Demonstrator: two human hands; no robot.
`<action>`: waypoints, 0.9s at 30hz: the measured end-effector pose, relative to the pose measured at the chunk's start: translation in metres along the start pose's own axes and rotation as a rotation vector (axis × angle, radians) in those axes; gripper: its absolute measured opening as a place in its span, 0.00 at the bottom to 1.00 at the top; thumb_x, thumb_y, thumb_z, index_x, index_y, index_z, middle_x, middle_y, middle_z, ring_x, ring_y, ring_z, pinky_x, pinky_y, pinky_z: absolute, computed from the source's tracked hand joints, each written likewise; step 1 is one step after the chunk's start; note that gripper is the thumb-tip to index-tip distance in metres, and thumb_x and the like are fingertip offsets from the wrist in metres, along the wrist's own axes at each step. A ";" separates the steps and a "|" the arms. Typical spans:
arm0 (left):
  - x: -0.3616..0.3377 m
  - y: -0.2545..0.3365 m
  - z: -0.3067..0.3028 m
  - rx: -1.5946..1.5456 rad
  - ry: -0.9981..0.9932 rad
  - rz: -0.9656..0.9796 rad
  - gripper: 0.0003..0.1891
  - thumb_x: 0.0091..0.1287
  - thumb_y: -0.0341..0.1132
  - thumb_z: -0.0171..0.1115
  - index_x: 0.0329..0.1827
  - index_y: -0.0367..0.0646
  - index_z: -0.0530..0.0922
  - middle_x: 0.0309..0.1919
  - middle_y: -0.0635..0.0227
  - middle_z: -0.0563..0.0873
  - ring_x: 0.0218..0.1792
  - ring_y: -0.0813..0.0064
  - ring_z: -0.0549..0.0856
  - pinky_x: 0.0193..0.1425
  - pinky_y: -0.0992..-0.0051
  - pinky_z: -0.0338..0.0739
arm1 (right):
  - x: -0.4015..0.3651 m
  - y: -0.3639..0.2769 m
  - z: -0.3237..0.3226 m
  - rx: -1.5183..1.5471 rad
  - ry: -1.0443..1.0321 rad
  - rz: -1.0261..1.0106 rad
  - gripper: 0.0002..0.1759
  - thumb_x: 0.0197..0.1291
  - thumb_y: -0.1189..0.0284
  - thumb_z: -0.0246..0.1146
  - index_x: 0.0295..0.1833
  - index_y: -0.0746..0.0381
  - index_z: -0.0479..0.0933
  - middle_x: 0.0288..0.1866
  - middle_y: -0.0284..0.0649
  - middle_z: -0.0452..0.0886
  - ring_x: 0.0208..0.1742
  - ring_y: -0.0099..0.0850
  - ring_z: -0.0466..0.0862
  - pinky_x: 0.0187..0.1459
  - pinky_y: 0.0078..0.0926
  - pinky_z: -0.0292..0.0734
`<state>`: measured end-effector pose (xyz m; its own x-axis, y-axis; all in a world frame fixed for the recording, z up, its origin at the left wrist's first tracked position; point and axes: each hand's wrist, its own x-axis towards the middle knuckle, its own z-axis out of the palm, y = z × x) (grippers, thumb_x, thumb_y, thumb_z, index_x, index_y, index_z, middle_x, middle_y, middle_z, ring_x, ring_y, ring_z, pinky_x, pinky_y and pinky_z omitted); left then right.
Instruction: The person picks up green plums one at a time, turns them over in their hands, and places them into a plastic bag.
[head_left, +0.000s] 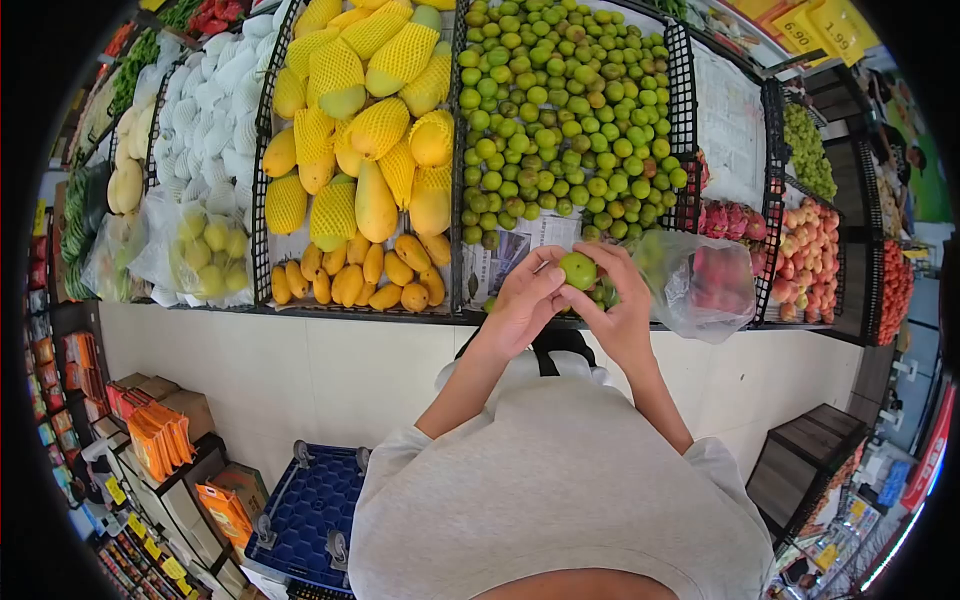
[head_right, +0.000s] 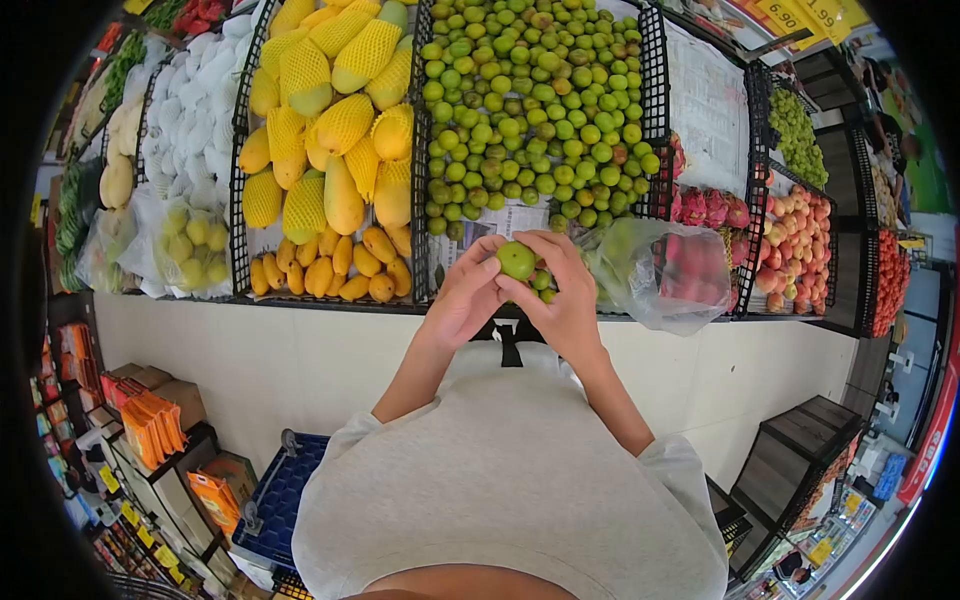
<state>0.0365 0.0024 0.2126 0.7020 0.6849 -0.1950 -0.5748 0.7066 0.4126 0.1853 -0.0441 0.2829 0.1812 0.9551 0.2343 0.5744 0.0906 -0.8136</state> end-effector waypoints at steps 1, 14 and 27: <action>-0.002 0.002 0.001 0.025 -0.005 0.009 0.17 0.78 0.36 0.60 0.65 0.45 0.69 0.59 0.61 0.81 0.60 0.69 0.83 0.65 0.66 0.78 | 0.001 -0.001 0.001 -0.015 -0.021 -0.037 0.29 0.54 0.74 0.78 0.62 0.60 0.79 0.58 0.44 0.83 0.51 0.37 0.85 0.48 0.32 0.81; -0.011 0.003 0.019 -0.027 -0.020 0.048 0.16 0.77 0.30 0.61 0.65 0.42 0.72 0.60 0.61 0.81 0.62 0.71 0.82 0.69 0.66 0.79 | 0.001 -0.002 -0.014 0.133 -0.044 0.025 0.25 0.53 0.77 0.78 0.58 0.61 0.83 0.55 0.41 0.86 0.52 0.34 0.85 0.54 0.29 0.80; 0.010 -0.044 0.058 0.317 -0.216 -0.126 0.34 0.82 0.61 0.41 0.67 0.36 0.75 0.55 0.57 0.84 0.58 0.65 0.84 0.65 0.61 0.79 | -0.027 0.030 -0.078 0.297 -0.008 -0.058 0.26 0.46 0.73 0.82 0.53 0.59 0.85 0.53 0.40 0.88 0.55 0.39 0.87 0.58 0.35 0.78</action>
<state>0.0934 -0.0328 0.2444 0.8501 0.5199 -0.0842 -0.3446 0.6699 0.6576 0.2596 -0.0890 0.2938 0.1482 0.9480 0.2818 0.3251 0.2224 -0.9191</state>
